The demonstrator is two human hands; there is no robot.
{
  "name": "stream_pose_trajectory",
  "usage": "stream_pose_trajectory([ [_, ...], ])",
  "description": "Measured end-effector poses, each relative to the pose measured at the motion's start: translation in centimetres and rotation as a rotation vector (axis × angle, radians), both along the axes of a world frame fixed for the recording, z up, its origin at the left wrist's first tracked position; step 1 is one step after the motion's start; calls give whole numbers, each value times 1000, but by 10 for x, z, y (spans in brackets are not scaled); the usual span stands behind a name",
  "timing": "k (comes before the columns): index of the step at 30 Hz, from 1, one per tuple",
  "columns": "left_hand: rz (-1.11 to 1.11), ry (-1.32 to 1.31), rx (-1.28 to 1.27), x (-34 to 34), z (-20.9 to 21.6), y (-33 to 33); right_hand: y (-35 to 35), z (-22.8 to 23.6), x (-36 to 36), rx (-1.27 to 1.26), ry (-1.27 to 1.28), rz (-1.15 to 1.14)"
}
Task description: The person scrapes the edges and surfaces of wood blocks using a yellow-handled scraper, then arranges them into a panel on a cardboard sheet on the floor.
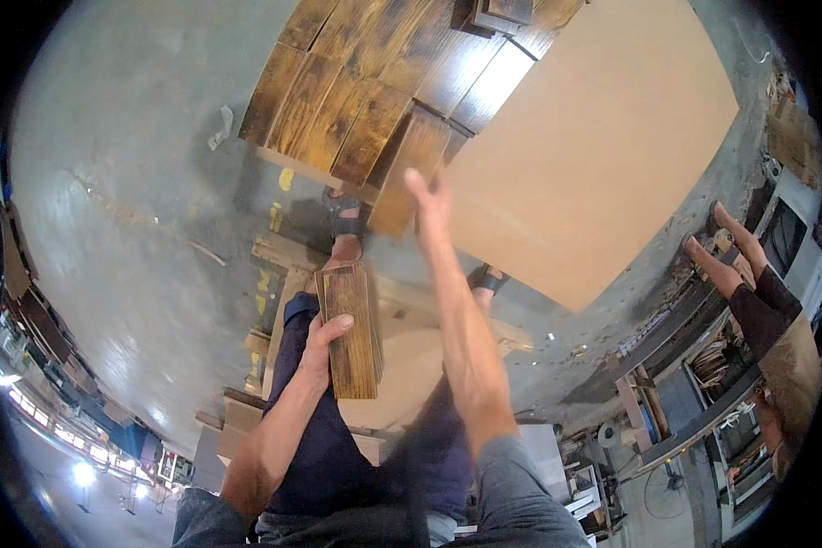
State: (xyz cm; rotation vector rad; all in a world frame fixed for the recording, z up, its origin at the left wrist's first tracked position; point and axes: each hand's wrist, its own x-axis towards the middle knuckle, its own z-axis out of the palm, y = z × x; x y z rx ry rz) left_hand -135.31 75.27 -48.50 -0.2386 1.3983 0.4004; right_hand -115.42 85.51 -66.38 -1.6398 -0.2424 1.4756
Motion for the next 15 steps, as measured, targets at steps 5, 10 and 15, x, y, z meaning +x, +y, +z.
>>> stream_pose_trajectory([
  [5, 17, -23, -32, -6, 5, 13, 14, -8, -15, 59, 121, -81],
  [10, 57, -91, -34, -7, -1, 10, 19, -13, -23, 97, 138, -113],
  [15, 22, -69, -42, -8, -2, 6, 21, -8, -28, 24, 121, -120],
])
